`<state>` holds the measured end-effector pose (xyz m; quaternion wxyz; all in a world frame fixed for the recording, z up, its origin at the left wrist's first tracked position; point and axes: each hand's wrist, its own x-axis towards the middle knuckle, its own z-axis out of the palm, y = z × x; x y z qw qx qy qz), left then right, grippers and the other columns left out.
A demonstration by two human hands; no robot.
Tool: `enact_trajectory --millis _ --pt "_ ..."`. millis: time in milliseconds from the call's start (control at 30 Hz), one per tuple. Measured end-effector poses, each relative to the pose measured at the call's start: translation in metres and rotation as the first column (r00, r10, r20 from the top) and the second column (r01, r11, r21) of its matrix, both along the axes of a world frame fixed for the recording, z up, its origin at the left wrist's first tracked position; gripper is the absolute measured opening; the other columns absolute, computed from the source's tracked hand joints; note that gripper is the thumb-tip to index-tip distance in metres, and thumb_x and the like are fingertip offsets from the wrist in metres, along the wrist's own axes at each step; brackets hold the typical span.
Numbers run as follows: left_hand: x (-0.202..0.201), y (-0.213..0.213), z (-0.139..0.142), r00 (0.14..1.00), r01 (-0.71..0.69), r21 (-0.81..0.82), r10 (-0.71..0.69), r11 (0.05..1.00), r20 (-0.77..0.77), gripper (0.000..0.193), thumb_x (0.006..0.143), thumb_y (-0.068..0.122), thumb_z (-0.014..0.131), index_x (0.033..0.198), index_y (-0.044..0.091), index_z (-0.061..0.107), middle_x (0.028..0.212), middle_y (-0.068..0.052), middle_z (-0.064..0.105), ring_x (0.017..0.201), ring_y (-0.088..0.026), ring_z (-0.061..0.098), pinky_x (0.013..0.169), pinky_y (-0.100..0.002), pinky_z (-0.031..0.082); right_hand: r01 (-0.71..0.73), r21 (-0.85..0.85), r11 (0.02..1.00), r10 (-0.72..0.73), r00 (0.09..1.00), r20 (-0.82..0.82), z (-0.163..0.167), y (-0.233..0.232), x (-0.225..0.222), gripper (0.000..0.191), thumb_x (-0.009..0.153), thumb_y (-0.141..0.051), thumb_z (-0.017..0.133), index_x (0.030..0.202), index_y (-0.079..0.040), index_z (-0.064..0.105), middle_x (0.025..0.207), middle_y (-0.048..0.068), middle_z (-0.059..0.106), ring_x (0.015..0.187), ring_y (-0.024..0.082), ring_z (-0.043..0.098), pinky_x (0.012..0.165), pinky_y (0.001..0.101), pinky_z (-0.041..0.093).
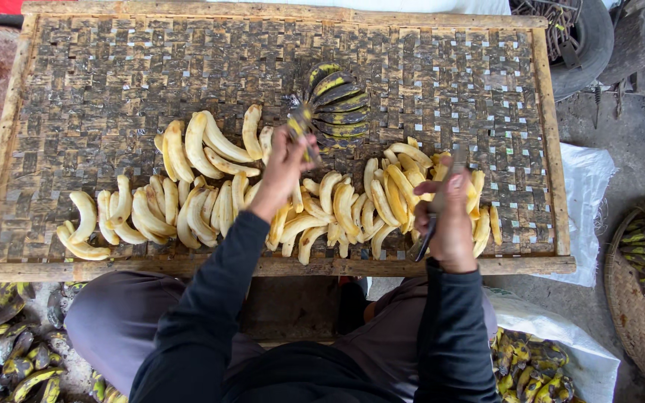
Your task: The person sits on the floor in front of a woven bamboo tray and peels bananas one at a time using a small knife, placing the peeled bananas on the tray and discarding peels to the side.
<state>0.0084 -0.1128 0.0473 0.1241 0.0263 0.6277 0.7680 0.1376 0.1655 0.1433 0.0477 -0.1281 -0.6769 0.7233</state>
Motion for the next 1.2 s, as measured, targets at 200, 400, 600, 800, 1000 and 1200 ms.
enact_trajectory --millis 200,400,600,800,1000,1200 --pt "0.099 0.019 -0.007 0.968 0.253 -0.033 -0.253 0.967 0.006 0.032 0.11 0.025 0.042 0.134 0.005 0.043 0.104 -0.006 0.063 0.08 -0.013 0.063 0.067 -0.028 0.055 -0.429 0.221 0.876 0.422 0.903 0.084 -0.019 -0.06 0.009 0.064 0.107 -0.049 0.038 0.161 -0.015 0.029 0.088 0.003 0.058 0.06 0.008 0.042 0.054 0.023 0.039" --pt "0.119 0.02 -0.029 0.98 0.186 0.137 -0.194 0.973 0.047 0.038 0.111 0.019 0.045 0.145 0.004 0.042 0.087 -0.002 0.057 0.07 -0.01 0.053 0.06 -0.025 0.046 -0.388 0.519 0.762 0.507 0.856 -0.103 -0.004 -0.073 0.023 0.052 0.115 -0.036 0.042 0.16 -0.011 0.035 0.107 0.005 0.053 0.088 0.015 0.057 0.086 0.0313 0.05" --pt "0.13 0.02 -0.009 0.979 0.191 -0.057 -0.194 0.98 -0.056 0.043 0.109 0.025 0.05 0.146 0.004 0.04 0.083 -0.002 0.053 0.069 -0.01 0.049 0.06 -0.027 0.044 -0.314 0.69 0.652 0.435 0.9 -0.002 0.01 -0.088 0.03 0.046 0.11 -0.031 0.049 0.152 -0.014 0.042 0.099 0.017 0.069 0.082 0.027 0.069 0.076 0.0378 0.055" --pt "0.138 0.014 0.02 0.869 -0.159 -0.479 -0.108 0.863 -0.482 0.049 0.097 0.025 0.075 0.13 0.001 0.049 0.116 -0.021 0.062 0.097 -0.036 0.066 0.078 -0.044 0.055 -0.155 0.864 0.48 0.403 0.913 -0.06 0.003 -0.092 0.033 0.037 0.105 -0.027 0.057 0.136 -0.009 0.048 0.09 0.019 0.071 0.08 0.04 0.072 0.066 0.0475 0.054" --pt "0.141 0.011 0.027 0.833 -0.32 -0.656 -0.127 0.684 -0.538 0.044 0.082 0.009 0.078 0.123 0.005 0.063 0.116 -0.013 0.067 0.105 -0.038 0.066 0.088 -0.046 0.056 -0.364 0.571 0.736 0.452 0.892 -0.014 -0.034 -0.093 0.026 0.031 0.113 -0.033 0.044 0.134 -0.01 0.046 0.086 0.004 0.06 0.069 0.024 0.059 0.055 0.0361 0.049" --pt "0.137 0.017 0.017 0.962 -0.08 -0.068 0.059 0.994 -0.265 0.044 0.094 0.005 0.071 0.135 0.016 0.062 0.134 -0.006 0.068 0.114 -0.02 0.07 0.094 -0.035 0.064 -0.147 -0.15 0.978 0.166 0.979 0.122 -0.04 -0.062 0.01 0.038 0.108 -0.05 0.036 0.117 -0.014 0.046 0.071 -0.003 0.05 0.051 0.008 0.044 0.041 0.0257 0.037"
